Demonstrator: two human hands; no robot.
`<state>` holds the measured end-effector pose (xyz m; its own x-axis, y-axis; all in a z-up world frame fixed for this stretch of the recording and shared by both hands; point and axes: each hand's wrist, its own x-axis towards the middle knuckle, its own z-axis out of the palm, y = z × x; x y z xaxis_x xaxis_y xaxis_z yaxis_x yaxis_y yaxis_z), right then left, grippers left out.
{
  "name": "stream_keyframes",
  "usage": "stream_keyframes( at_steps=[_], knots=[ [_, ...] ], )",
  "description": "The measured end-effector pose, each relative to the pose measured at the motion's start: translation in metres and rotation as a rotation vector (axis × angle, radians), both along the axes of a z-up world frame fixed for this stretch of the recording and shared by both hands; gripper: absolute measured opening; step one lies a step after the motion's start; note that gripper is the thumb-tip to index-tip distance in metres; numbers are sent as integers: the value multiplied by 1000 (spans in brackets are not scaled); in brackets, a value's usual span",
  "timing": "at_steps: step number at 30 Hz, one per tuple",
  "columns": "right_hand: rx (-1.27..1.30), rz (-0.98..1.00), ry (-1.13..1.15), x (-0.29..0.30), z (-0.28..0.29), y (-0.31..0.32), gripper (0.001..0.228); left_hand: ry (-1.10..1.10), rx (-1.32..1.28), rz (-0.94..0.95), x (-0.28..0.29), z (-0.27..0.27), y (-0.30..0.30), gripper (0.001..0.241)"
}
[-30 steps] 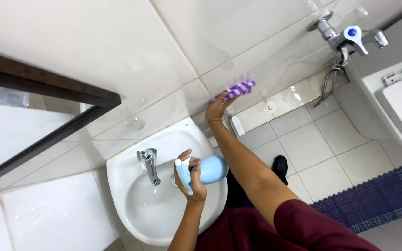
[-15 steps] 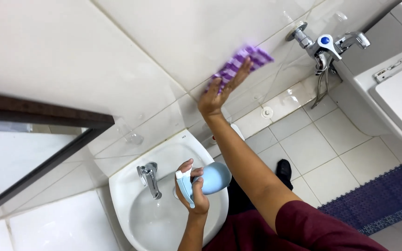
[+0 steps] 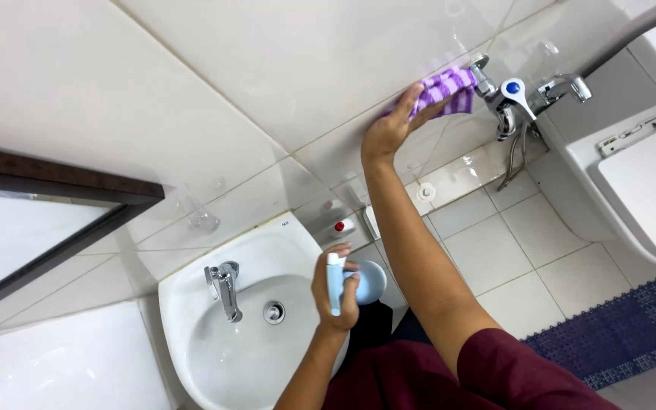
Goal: Wiping and cleaning the bathroom wall tiles with a cloth and spray.
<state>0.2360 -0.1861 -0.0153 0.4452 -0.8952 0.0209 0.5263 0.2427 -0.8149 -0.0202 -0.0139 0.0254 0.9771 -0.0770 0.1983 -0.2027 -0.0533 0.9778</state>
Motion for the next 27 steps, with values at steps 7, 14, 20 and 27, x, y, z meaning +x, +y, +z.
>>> stream_keyframes(
  at_steps=[7,14,20,27],
  knots=[
    [595,321,-154,17,-156,-86,83,7,-34,-12,0,-8,-13,40],
    [136,217,123,-7,-49,-11,86,39,-20,37,12,-19,-25,44],
    [406,354,-44,-5,-80,-83,87,-2,-43,64,11,-7,-10,43],
    [111,461,-84,-63,32,-35,75,-34,-10,105,19,11,-14,46]
  ],
)
